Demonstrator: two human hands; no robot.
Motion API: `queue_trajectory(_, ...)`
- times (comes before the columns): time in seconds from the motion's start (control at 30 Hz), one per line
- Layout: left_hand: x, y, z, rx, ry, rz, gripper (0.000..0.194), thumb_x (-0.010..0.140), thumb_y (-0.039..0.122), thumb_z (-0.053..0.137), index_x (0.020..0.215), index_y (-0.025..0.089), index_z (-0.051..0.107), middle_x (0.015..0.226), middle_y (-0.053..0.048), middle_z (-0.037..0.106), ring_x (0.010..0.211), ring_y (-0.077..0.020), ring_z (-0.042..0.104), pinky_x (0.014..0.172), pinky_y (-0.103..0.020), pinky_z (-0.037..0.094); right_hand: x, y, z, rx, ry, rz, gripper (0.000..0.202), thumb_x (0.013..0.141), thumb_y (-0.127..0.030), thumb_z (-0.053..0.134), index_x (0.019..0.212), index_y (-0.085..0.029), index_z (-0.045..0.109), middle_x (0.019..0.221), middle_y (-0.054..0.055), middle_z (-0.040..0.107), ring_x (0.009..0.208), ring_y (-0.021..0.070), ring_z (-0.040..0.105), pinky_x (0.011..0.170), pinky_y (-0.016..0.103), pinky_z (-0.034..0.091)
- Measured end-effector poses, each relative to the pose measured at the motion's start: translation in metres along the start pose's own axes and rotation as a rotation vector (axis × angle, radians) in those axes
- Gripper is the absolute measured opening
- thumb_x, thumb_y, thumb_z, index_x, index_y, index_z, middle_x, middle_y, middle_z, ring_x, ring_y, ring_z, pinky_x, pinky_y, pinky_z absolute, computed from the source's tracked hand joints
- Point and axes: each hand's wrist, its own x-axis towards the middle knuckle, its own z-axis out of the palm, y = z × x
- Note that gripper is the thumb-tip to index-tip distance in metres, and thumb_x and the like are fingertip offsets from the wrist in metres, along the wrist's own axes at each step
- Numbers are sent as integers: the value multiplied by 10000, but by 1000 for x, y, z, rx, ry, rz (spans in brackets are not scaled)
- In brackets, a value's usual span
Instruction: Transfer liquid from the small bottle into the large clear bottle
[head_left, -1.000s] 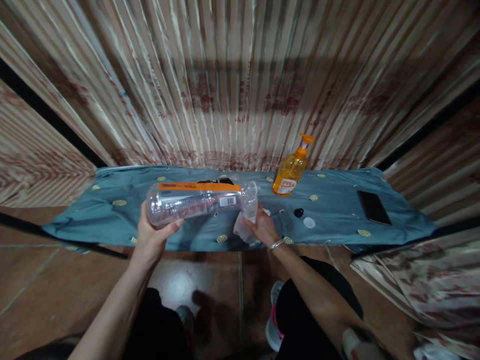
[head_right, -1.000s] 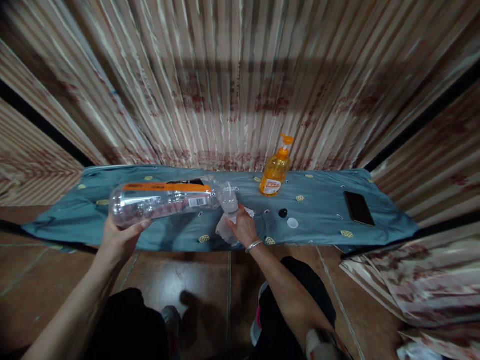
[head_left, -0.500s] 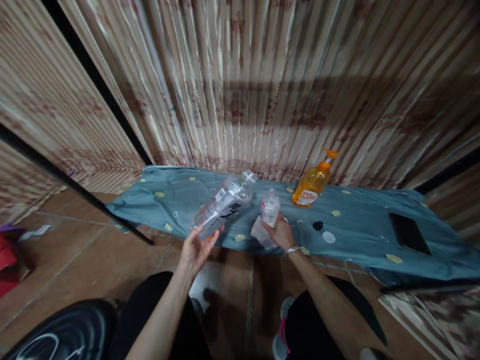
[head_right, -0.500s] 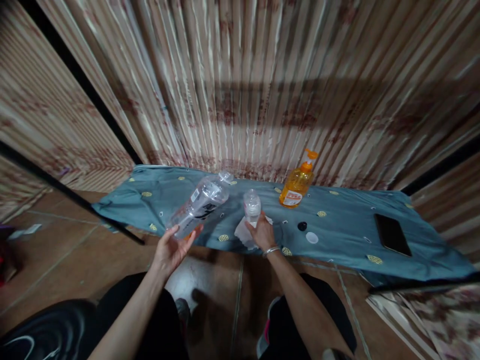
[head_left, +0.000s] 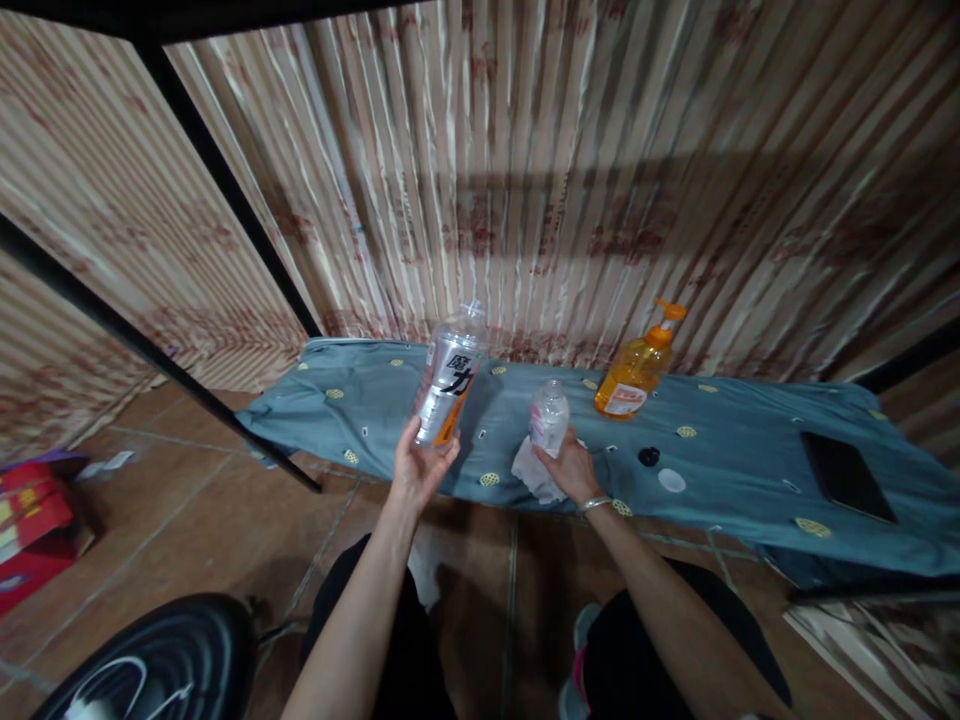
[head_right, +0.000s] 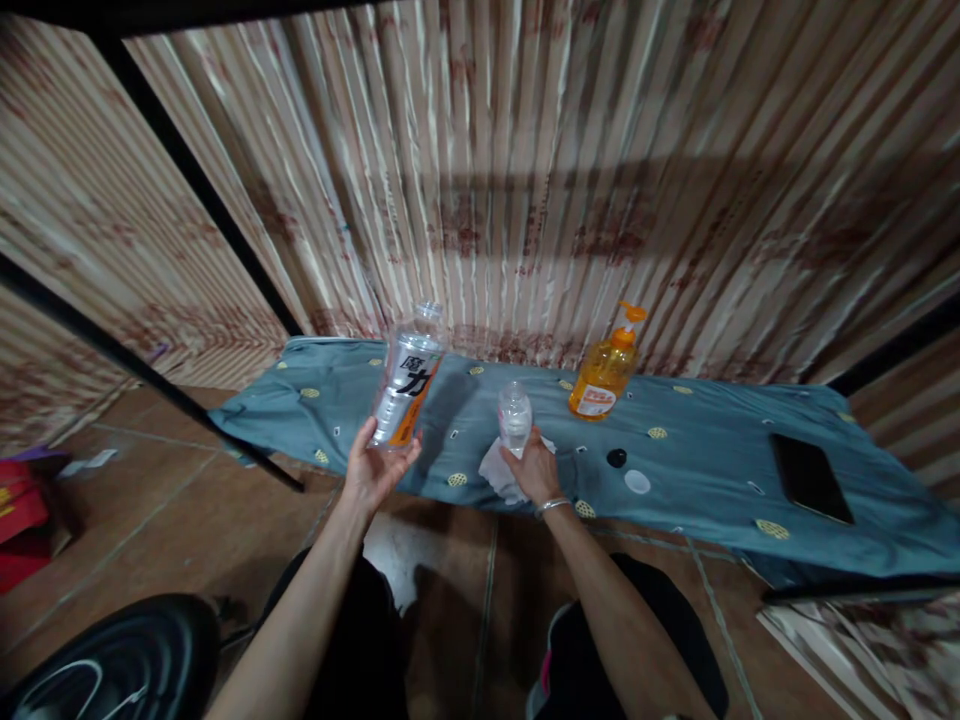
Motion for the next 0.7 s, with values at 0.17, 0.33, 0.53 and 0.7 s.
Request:
queue_trajectory(0.17,29,10,-6,70,1,-10,409,811,310,768,1162,161,619,1003,-113,781,884,-282,792,772,-411,679,1,8,6,2,26,-1,495,944,-429,668,1279,-90,534,1081,226,791,1000,329,783,811,350,561)
queue_trajectory(0.33,63,12,-24,164,43,-2,315,816,310,776,1053,153,640,849,-72,753,684,-193,746,593,-283,612,0,17,9,65,48,39,543,901,-501,677,1267,-119,553,1042,212,796,985,362,783,805,393,583)
queue_trajectory(0.53,94,-2,-26,312,23,137,412,653,228,881,985,172,643,906,-56,763,834,-191,746,780,-286,605,-4,20,5,177,87,103,594,824,-557,702,1236,-146,587,1038,172,799,951,353,773,816,430,588)
queue_trajectory(0.7,113,-8,-36,544,96,326,670,433,135,934,1012,224,608,946,12,728,969,-215,711,956,-338,558,-9,21,-2,221,92,138,548,791,-561,712,1143,-150,619,929,140,786,871,349,758,791,454,574)
